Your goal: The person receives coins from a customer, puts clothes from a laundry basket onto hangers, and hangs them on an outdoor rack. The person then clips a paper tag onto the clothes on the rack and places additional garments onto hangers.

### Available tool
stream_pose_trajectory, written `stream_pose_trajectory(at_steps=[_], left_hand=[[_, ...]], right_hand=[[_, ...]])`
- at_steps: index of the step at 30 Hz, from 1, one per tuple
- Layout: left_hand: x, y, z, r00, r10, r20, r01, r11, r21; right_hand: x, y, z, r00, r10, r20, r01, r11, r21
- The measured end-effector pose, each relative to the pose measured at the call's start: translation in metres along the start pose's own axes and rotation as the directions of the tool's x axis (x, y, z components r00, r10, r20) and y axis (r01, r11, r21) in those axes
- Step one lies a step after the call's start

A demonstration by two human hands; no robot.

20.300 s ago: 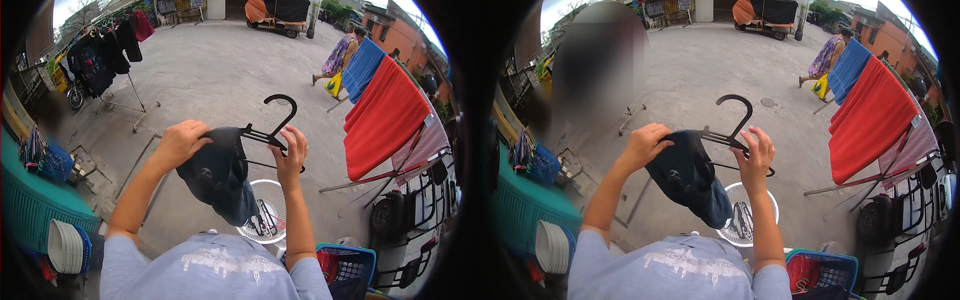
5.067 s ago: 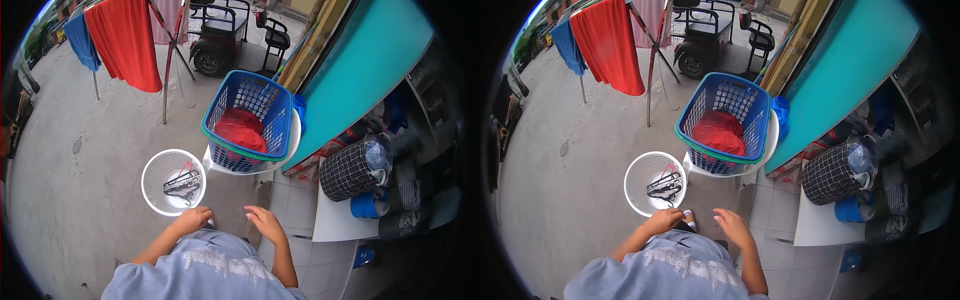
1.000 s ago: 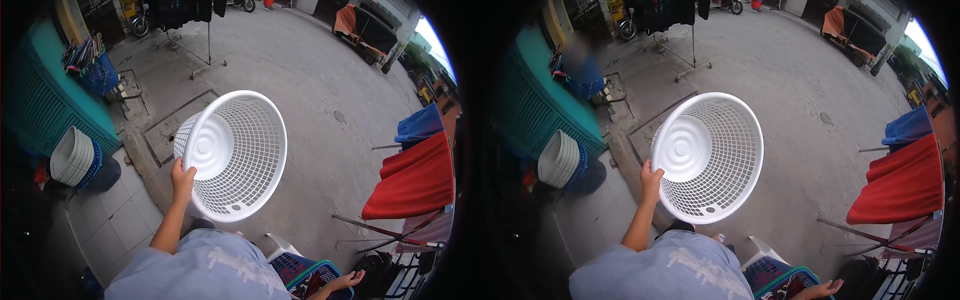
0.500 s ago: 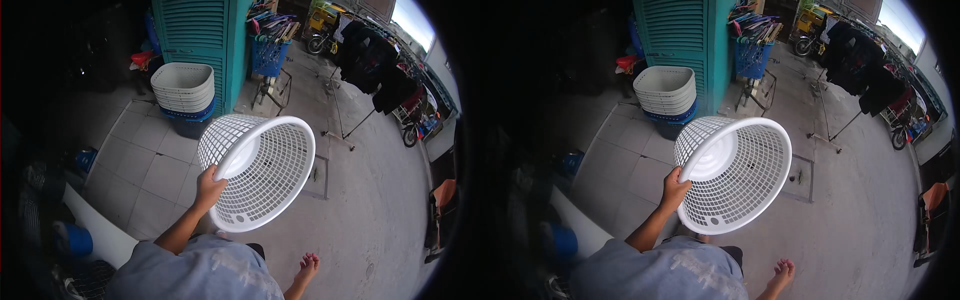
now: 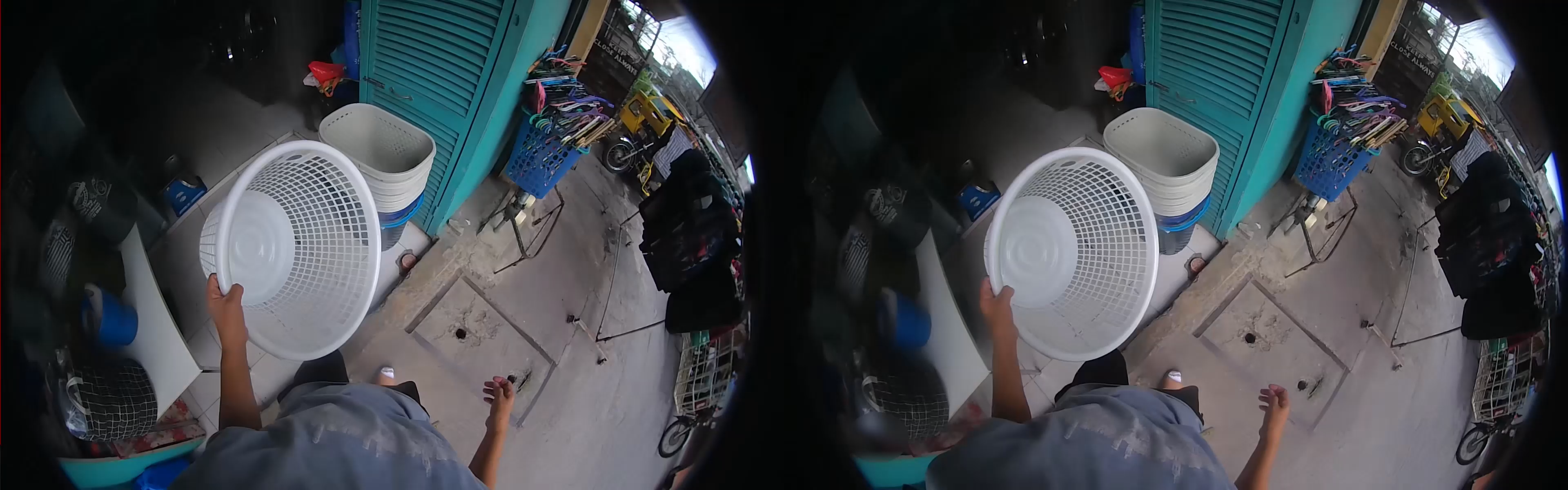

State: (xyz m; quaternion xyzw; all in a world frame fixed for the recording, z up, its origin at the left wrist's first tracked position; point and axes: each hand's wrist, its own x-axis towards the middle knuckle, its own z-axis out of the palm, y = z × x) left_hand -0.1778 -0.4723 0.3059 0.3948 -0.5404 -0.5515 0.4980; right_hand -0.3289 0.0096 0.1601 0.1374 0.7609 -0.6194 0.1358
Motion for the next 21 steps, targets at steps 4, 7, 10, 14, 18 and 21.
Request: stream_pose_trajectory(at_steps=[4,7,10,14,18,21], left_hand=[[0.025,0.008,-0.018,0.973,0.140,-0.183,-0.130,0.989,0.068],[0.047,0.027,-0.019,0.950,0.171,-0.263,-0.156,0.985,0.077],[0.082,0.025,-0.011,0.927,0.202,-0.317,-0.190,0.979,0.067],[0.154,0.004,-0.004,0.909,0.158,-0.386,-0.153,0.987,0.045],[0.255,-0.033,-0.016,0.906,0.055,-0.420,-0.081,0.996,-0.043],[0.319,-0.052,-0.026,0.891,-0.105,-0.443,0.050,0.990,-0.133]], right_hand=[[0.082,-0.064,0.035,0.987,-0.089,0.135,0.099,0.993,-0.067],[0.118,-0.092,0.074,0.975,-0.123,0.184,0.137,0.988,-0.064],[0.137,-0.095,0.125,0.968,-0.080,0.238,0.071,0.996,0.044],[0.143,-0.083,0.219,0.922,0.050,0.385,-0.090,0.992,0.086],[0.140,-0.087,0.332,0.831,0.222,0.510,-0.217,0.974,-0.071],[0.125,-0.119,0.430,0.725,0.300,0.619,-0.317,0.944,-0.086]])
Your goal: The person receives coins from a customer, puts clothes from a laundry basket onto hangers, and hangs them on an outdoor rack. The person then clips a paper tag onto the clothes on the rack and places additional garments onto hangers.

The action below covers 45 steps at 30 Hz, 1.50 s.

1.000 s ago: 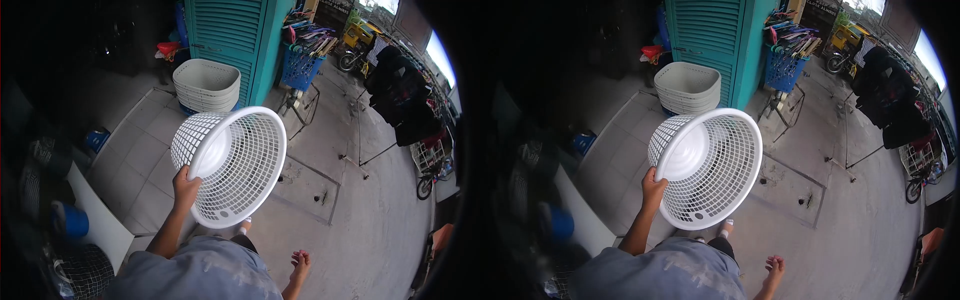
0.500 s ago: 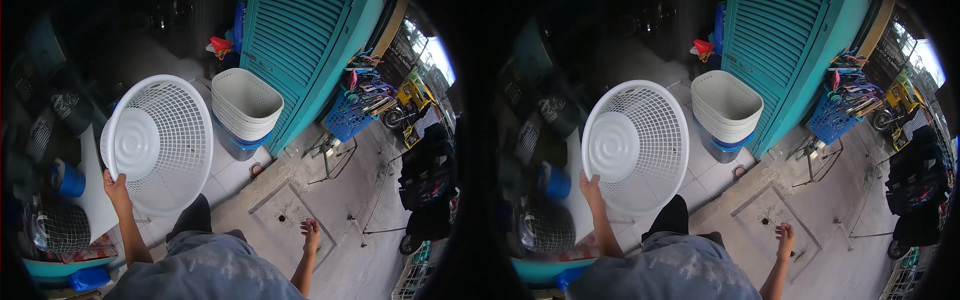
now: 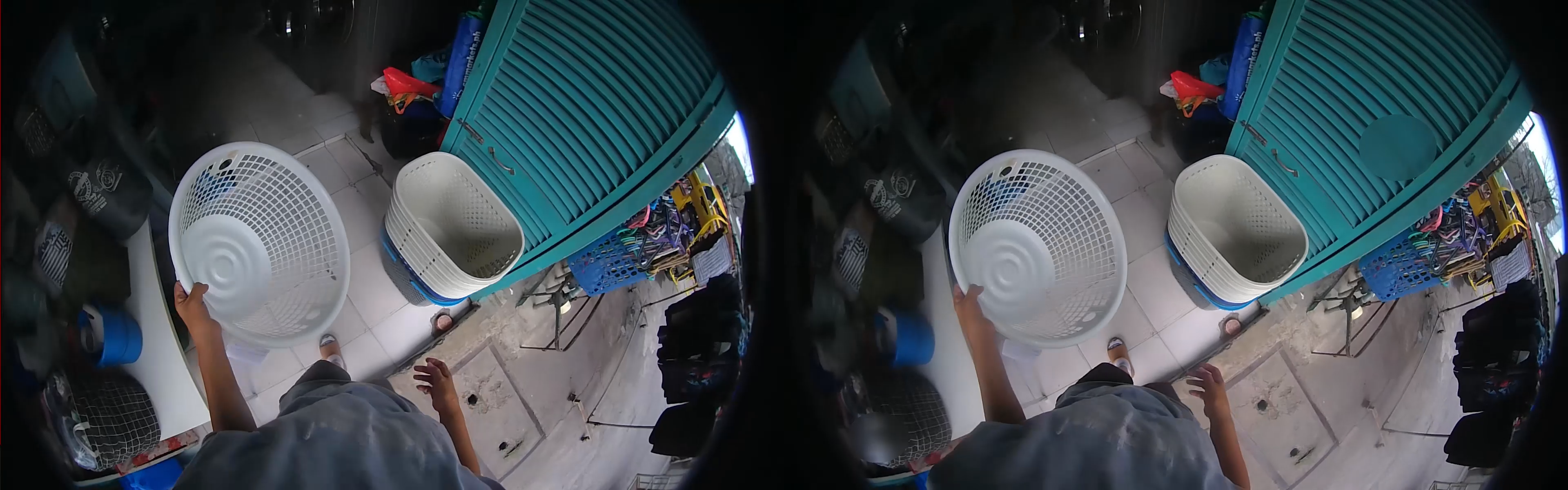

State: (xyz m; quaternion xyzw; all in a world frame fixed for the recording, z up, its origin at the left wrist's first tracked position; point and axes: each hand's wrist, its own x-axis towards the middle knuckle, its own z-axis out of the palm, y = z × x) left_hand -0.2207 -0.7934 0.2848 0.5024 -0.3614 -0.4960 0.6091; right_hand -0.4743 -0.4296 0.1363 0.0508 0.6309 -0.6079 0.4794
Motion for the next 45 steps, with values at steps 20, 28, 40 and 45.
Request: stream_pose_trajectory(at_steps=[20,28,40,45], left_hand=[[0.255,-0.045,0.291,0.807,-0.259,0.531,0.228,0.966,0.125],[0.339,-0.105,0.353,0.777,-0.380,0.502,0.122,0.873,0.473],[0.443,-0.175,0.426,0.154,-0.706,0.691,0.061,0.705,0.707],[0.478,-0.216,0.434,-0.021,-0.767,0.641,0.130,0.634,0.762]], right_hand=[[0.352,-0.211,0.306,0.857,0.221,0.465,-0.411,0.839,0.358],[0.509,-0.199,0.312,0.838,-0.222,0.499,0.259,0.966,-0.005],[0.485,-0.305,0.400,0.978,0.131,0.161,-0.197,0.835,0.514],[0.500,-0.269,0.417,0.996,0.076,-0.043,-0.046,0.871,0.489]])
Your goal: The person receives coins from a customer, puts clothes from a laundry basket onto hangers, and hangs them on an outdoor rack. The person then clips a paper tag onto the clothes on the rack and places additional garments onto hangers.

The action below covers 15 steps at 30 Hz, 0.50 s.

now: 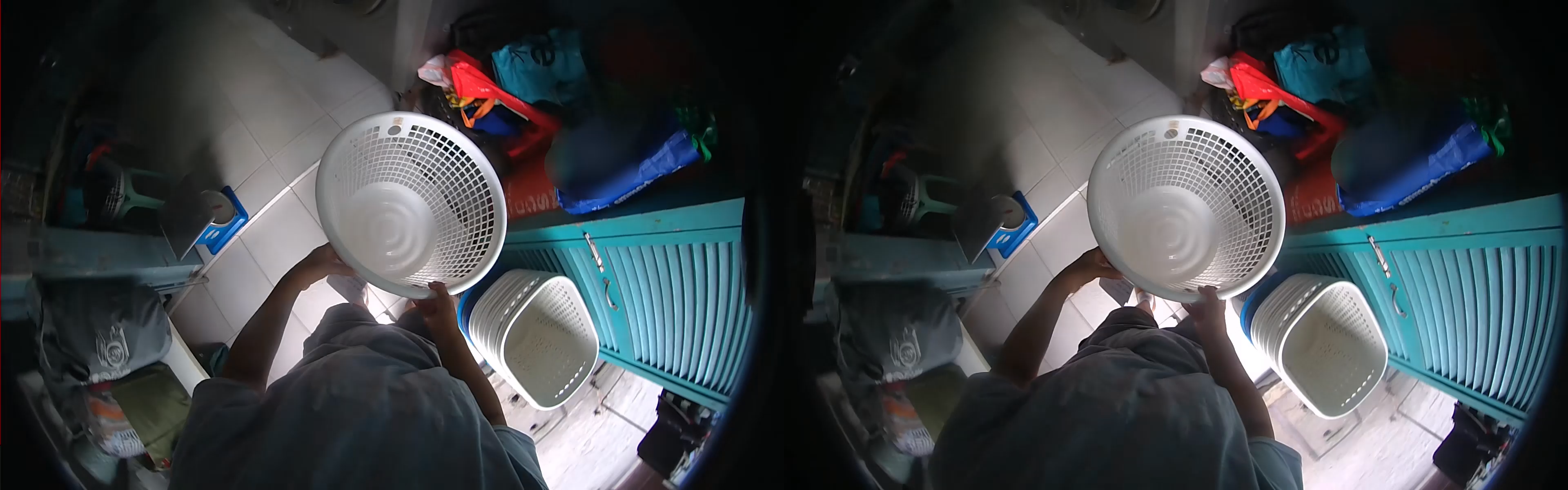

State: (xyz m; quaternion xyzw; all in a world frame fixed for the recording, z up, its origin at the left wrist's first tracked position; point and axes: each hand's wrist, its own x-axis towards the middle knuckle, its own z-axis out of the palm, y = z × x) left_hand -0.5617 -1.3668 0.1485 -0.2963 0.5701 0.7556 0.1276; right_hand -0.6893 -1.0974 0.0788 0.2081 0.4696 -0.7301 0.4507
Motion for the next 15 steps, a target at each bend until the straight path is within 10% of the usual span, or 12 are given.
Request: stream_pose_trajectory(at_steps=[15], left_hand=[[0.060,-0.067,0.008,0.908,-0.417,0.040,0.409,0.904,0.127]], right_hand=[[0.017,0.054,-0.047,0.935,-0.023,-0.354,0.093,0.979,0.183]])
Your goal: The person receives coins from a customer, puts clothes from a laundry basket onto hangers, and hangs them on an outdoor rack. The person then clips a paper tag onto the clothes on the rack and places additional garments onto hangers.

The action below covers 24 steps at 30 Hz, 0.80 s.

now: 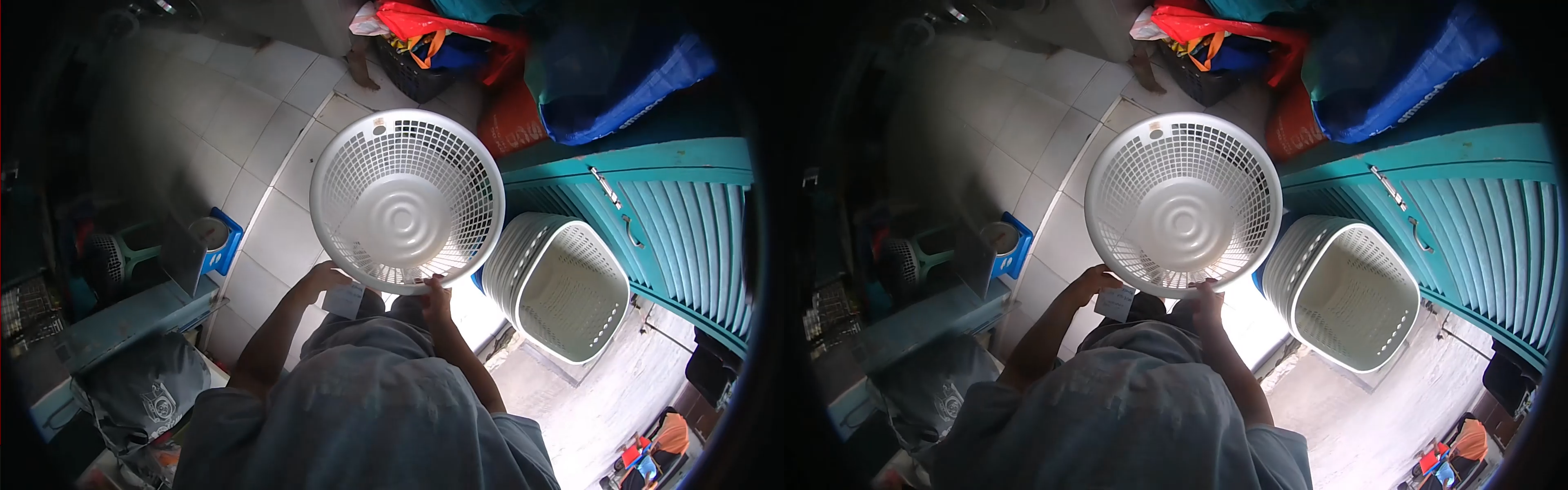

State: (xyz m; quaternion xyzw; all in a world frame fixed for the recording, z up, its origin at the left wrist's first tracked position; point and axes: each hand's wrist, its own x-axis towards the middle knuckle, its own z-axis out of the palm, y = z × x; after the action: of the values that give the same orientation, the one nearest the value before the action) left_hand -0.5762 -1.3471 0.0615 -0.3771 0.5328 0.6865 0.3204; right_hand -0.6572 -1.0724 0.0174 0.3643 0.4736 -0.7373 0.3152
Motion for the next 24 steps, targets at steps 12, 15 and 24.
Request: stream_pose_trajectory(at_steps=[12,15,24], left_hand=[[0.039,-0.042,0.003,0.898,-0.321,0.301,0.293,0.947,0.133],[0.046,-0.049,-0.002,0.884,-0.357,0.303,0.308,0.930,0.199],[0.044,-0.005,0.025,0.800,-0.540,0.261,0.511,0.841,0.177]], right_hand=[[0.004,0.004,-0.027,0.992,-0.123,0.011,0.122,0.991,0.061],[0.005,0.003,-0.029,0.990,-0.139,0.020,0.137,0.988,0.076],[0.001,-0.006,-0.019,0.993,-0.105,-0.051,0.109,0.990,0.085]])
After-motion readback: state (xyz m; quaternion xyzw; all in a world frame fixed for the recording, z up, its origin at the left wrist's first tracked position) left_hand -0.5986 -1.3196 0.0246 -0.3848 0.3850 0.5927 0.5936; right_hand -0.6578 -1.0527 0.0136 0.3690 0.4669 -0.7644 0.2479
